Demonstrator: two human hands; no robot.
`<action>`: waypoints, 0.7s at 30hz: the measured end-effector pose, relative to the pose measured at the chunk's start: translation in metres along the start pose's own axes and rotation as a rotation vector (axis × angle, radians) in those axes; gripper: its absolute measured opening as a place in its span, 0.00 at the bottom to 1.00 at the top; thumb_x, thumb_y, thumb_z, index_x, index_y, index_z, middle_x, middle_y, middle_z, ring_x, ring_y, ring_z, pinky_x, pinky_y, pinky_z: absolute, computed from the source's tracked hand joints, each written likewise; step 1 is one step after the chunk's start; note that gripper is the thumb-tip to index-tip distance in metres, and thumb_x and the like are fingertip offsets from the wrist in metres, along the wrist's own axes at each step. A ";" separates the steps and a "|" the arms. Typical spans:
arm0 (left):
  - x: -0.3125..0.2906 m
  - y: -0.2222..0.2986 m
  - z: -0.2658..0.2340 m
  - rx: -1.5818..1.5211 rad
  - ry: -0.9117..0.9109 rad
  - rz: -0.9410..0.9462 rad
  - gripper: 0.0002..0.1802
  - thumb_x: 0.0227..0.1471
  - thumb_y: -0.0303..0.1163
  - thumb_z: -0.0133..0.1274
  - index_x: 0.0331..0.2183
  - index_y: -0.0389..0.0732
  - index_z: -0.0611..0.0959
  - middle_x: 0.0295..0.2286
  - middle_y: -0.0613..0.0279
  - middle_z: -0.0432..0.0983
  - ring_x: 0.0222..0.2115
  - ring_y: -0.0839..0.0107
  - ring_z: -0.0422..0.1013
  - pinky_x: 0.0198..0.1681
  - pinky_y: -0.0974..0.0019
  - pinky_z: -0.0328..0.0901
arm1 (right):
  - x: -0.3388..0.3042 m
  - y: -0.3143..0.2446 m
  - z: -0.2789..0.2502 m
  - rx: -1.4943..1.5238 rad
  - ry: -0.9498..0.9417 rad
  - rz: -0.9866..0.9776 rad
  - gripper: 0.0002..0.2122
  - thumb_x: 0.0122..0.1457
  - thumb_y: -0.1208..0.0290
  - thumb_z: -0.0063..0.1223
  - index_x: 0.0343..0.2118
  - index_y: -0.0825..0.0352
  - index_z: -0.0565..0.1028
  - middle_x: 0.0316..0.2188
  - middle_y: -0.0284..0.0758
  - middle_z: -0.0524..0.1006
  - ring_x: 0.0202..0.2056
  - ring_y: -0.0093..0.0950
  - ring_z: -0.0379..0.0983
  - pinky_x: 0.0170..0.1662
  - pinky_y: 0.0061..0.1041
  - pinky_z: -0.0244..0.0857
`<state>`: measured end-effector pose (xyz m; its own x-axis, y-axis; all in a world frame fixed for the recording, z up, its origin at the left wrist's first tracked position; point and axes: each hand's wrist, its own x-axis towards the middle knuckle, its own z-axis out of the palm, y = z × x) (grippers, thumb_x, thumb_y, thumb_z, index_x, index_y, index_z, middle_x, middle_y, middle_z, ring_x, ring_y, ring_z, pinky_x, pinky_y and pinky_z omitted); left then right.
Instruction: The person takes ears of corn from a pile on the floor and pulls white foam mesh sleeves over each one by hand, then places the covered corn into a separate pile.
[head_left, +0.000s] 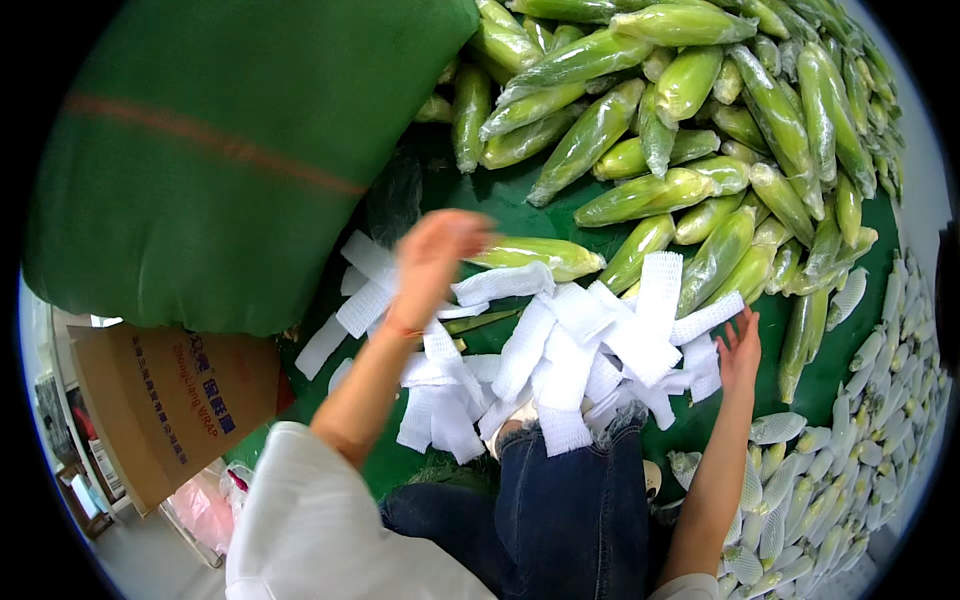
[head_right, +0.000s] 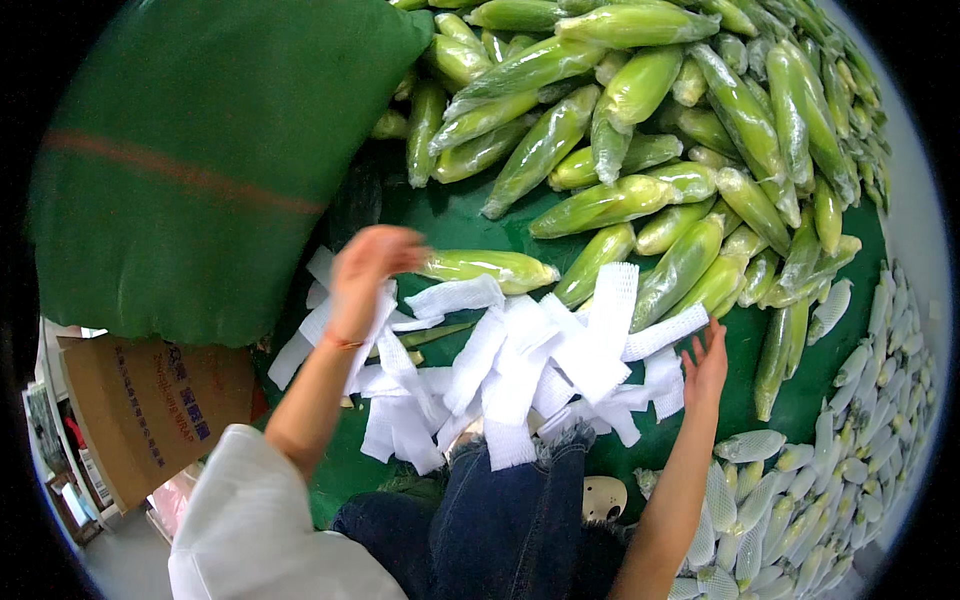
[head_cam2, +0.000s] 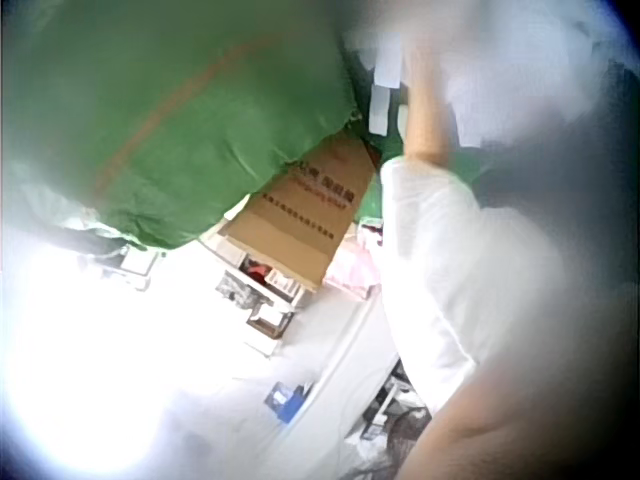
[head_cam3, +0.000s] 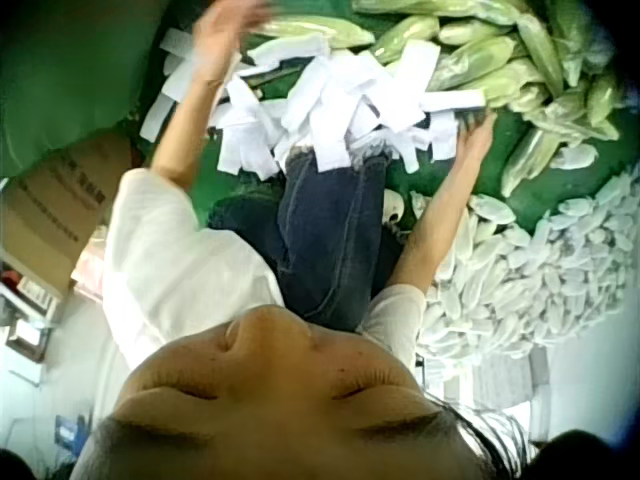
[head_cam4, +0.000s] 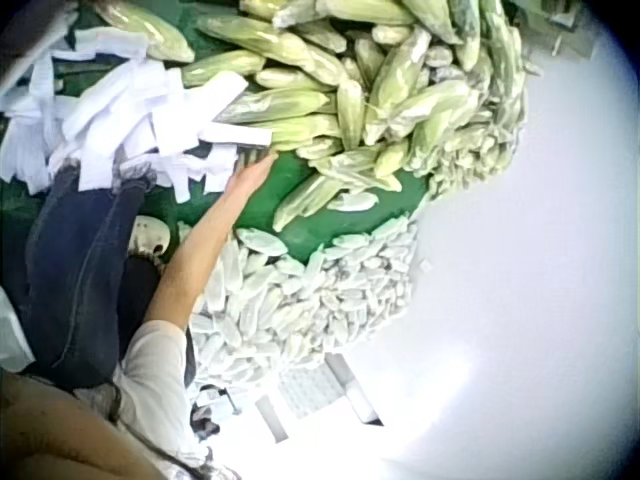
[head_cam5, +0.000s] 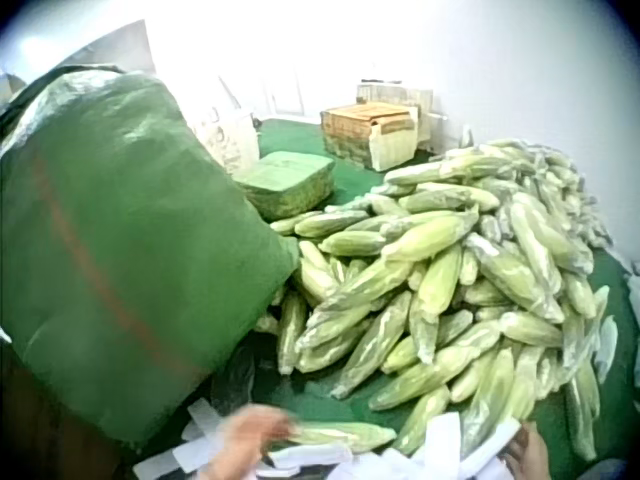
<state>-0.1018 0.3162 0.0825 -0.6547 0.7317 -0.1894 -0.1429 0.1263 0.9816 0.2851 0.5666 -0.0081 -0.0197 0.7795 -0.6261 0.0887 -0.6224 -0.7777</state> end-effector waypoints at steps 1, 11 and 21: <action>-0.019 -0.010 -0.035 0.071 0.210 -0.062 0.10 0.60 0.34 0.43 0.32 0.39 0.76 0.26 0.65 0.72 0.27 0.77 0.67 0.34 0.73 0.64 | -0.010 -0.003 -0.010 -0.056 0.040 -0.069 0.26 0.62 0.48 0.39 0.58 0.60 0.62 0.61 0.31 0.56 0.57 0.32 0.55 0.58 0.32 0.48; -0.183 -0.061 0.002 0.318 -0.044 -0.159 0.04 0.53 0.24 0.50 0.32 0.34 0.77 0.23 0.62 0.73 0.25 0.77 0.69 0.31 0.74 0.64 | -0.119 0.093 -0.017 -0.614 -0.362 -0.381 0.21 0.60 0.69 0.44 0.56 0.69 0.63 0.55 0.43 0.65 0.57 0.35 0.59 0.60 0.31 0.50; -0.038 -0.044 0.169 1.643 -1.123 0.956 0.27 0.41 0.53 0.57 0.47 0.63 0.76 0.62 0.62 0.45 0.61 0.53 0.44 0.55 0.32 0.49 | -0.185 0.133 0.053 -0.635 -0.263 -0.543 0.19 0.56 0.74 0.43 0.52 0.64 0.68 0.44 0.48 0.72 0.47 0.47 0.67 0.50 0.39 0.60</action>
<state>0.0547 0.3964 0.0498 0.5329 0.7966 -0.2855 0.8323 -0.5543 0.0067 0.2478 0.3353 0.0012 -0.4426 0.8661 -0.2322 0.5368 0.0484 -0.8424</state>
